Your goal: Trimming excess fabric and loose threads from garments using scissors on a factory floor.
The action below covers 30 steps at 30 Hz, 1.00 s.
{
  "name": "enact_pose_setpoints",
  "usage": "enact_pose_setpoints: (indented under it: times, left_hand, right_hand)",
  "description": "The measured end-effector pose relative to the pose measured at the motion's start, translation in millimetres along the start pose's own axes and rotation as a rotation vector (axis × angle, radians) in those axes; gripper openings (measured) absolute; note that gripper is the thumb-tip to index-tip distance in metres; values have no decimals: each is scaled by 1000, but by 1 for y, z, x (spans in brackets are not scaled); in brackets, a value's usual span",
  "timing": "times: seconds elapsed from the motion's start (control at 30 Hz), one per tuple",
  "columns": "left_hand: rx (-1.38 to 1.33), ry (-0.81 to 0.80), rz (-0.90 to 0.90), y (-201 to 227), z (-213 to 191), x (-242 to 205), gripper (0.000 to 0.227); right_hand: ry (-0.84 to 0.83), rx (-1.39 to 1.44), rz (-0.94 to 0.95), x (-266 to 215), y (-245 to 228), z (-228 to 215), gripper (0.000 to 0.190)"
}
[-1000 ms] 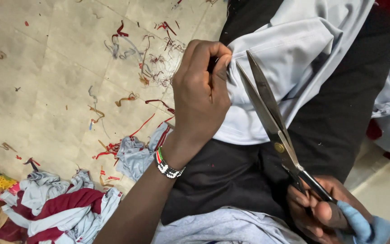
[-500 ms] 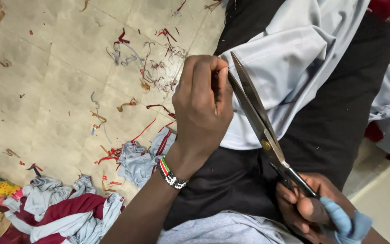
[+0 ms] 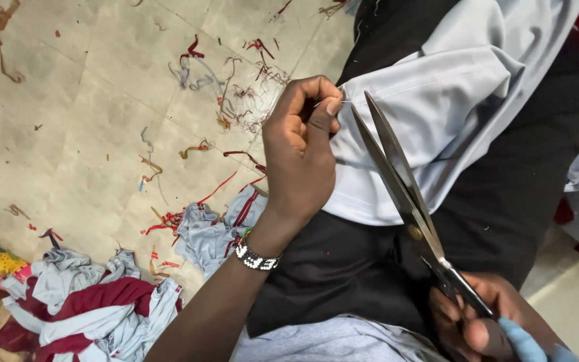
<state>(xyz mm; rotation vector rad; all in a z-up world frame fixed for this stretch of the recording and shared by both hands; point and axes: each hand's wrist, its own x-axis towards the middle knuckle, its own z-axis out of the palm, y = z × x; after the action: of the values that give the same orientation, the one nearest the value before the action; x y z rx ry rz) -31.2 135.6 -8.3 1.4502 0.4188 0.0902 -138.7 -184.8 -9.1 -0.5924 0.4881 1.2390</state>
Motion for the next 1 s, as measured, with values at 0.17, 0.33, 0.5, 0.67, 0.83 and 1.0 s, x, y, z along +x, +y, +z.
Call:
enact_pose_setpoints:
  times: [0.17,0.33,0.5,0.67,0.83,1.0]
  left_hand:
    - [45,-4,37,2,1,-1,7]
    - [119,6,72,6,0,0,9]
    - [197,43,88,8,0,-1,11]
    - [286,48,109,11,2,0,26]
    - [467,21,173,13,1,7,6]
    - [512,15,114,6,-6,11,9]
  right_hand:
    - [88,-82,22,-1,6,-4,57]
    - [220,-101,147,15,1,3,34]
    - [418,-194,192,9,4,-4,30]
    - [77,-126,4,-1,0,-7,63]
    - [146,-140,-18,-9,4,-13,61]
    - [82,-133,-12,-5,3,-10,53]
